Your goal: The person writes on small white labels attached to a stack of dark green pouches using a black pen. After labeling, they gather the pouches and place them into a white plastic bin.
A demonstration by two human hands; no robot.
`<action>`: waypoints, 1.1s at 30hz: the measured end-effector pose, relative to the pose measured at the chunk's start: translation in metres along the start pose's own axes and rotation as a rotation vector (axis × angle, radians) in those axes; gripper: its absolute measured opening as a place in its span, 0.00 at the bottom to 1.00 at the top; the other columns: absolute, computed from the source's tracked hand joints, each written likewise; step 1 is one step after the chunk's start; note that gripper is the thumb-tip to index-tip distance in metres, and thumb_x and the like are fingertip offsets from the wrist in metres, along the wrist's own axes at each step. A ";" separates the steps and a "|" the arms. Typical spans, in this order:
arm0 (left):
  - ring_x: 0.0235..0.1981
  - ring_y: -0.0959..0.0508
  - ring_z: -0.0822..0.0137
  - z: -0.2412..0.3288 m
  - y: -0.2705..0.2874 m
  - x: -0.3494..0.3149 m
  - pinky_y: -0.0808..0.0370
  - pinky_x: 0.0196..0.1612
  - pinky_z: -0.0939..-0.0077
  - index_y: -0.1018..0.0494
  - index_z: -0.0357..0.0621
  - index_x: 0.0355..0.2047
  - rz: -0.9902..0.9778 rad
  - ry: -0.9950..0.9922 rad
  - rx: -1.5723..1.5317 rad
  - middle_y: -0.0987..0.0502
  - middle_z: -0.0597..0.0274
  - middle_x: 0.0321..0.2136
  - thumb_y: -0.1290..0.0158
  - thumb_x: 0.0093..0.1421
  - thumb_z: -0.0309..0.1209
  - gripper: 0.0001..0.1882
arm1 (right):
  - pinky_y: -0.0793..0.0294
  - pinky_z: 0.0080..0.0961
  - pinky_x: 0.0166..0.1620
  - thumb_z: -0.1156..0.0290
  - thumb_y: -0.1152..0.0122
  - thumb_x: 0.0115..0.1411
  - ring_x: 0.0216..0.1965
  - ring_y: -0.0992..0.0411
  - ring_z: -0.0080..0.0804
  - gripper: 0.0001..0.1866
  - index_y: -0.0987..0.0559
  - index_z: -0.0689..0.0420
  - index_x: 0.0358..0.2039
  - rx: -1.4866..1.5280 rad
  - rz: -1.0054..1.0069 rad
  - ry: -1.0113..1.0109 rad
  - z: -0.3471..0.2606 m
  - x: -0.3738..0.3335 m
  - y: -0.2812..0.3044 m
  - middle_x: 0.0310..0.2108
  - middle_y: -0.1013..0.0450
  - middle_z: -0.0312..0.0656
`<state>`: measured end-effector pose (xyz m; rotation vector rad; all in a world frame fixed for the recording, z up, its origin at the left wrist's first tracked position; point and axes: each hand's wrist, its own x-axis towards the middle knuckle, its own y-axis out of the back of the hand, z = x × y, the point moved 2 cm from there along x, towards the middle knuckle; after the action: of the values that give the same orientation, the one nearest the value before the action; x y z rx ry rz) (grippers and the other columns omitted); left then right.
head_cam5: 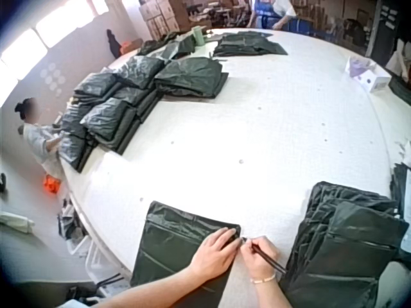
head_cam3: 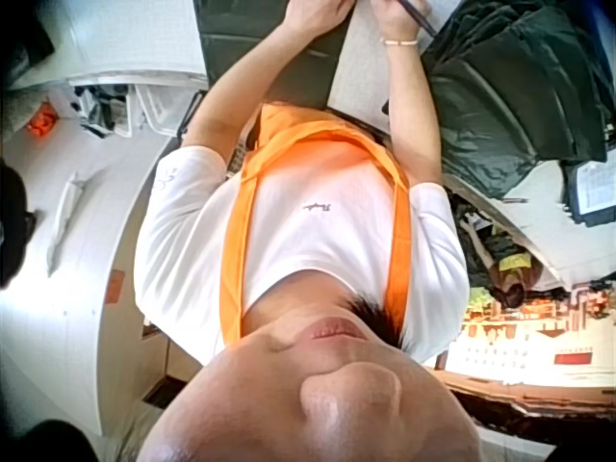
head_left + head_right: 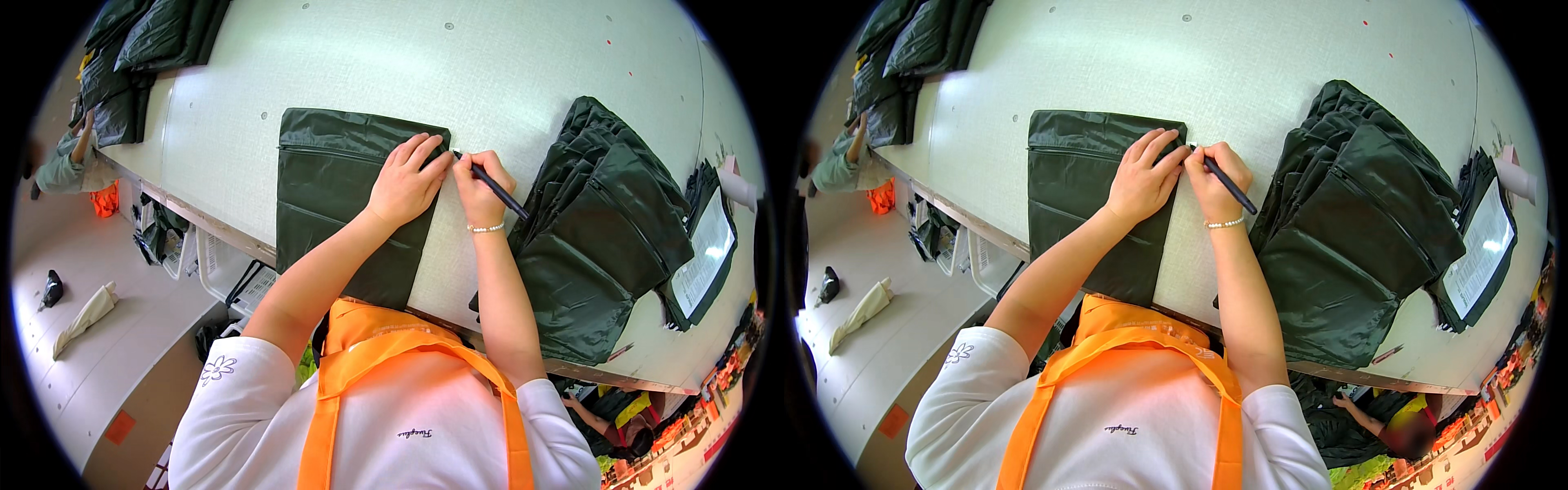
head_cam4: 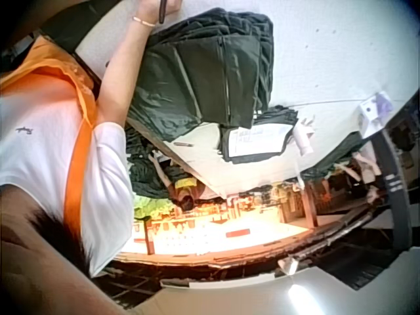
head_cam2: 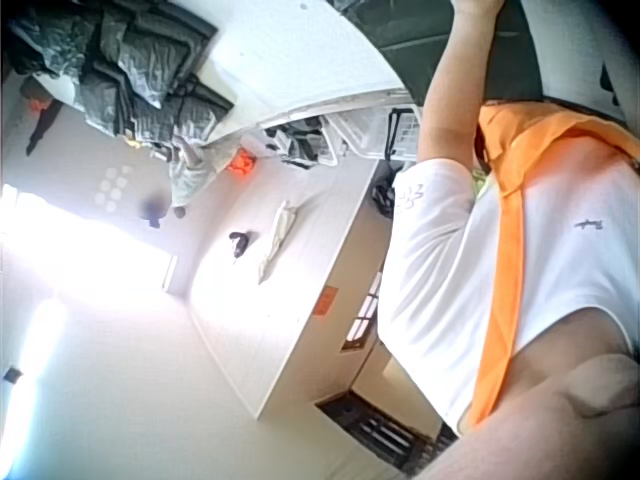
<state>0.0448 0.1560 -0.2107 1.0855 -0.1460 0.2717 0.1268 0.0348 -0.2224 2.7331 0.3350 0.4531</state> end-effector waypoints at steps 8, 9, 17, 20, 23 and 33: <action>0.57 0.31 0.55 -0.001 0.000 -0.001 0.31 0.56 0.58 0.25 0.51 0.47 -0.002 0.009 -0.006 0.30 0.58 0.54 0.45 0.58 0.32 0.16 | 0.36 0.25 0.19 0.77 0.36 0.50 0.14 0.37 0.29 0.11 0.30 0.57 0.19 -0.012 -0.006 0.004 -0.001 0.000 -0.001 0.14 0.35 0.39; 0.57 0.31 0.55 -0.001 0.000 -0.002 0.31 0.56 0.58 0.25 0.51 0.47 -0.002 0.014 -0.007 0.30 0.58 0.54 0.45 0.58 0.32 0.16 | 0.36 0.25 0.19 0.77 0.36 0.50 0.14 0.36 0.28 0.11 0.30 0.57 0.19 -0.013 -0.007 -0.008 -0.001 -0.002 -0.001 0.14 0.34 0.39; 0.55 0.30 0.54 0.002 0.004 -0.002 0.31 0.55 0.60 0.26 0.47 0.46 0.034 0.015 -0.065 0.28 0.57 0.52 0.47 0.60 0.32 0.14 | 0.30 0.18 0.29 0.71 0.45 0.65 0.24 0.31 0.18 0.05 0.26 0.58 0.38 0.419 0.146 -0.260 -0.015 0.007 0.002 0.25 0.24 0.37; 0.52 0.27 0.51 -0.007 0.011 -0.004 0.30 0.54 0.62 0.27 0.42 0.45 0.138 0.149 -0.436 0.27 0.54 0.51 0.48 0.60 0.28 0.13 | 0.28 0.19 0.33 0.69 0.53 0.71 0.27 0.30 0.18 0.10 0.25 0.56 0.47 0.411 0.050 -0.272 -0.073 0.028 0.013 0.28 0.23 0.39; 0.41 0.24 0.60 0.015 0.050 -0.003 0.30 0.47 0.70 0.26 0.35 0.36 0.112 0.235 -0.710 0.22 0.53 0.35 0.57 0.67 0.33 0.14 | 0.27 0.30 0.36 0.79 0.44 0.62 0.32 0.27 0.40 0.08 0.24 0.57 0.42 -0.133 0.046 0.269 -0.104 0.035 0.047 0.33 0.24 0.45; 0.20 0.35 0.68 0.178 0.127 -0.055 0.33 0.27 0.73 0.35 0.39 0.31 -0.373 0.203 -0.903 0.33 0.62 0.17 0.59 0.71 0.35 0.14 | 0.30 0.31 0.36 0.71 0.42 0.63 0.30 0.31 0.39 0.07 0.30 0.58 0.32 -0.348 0.354 0.132 -0.122 -0.015 0.185 0.28 0.29 0.43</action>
<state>-0.0413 0.0452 -0.0344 0.1715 0.1152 -0.0358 0.1027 -0.1015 -0.0489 2.4248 -0.1876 0.7129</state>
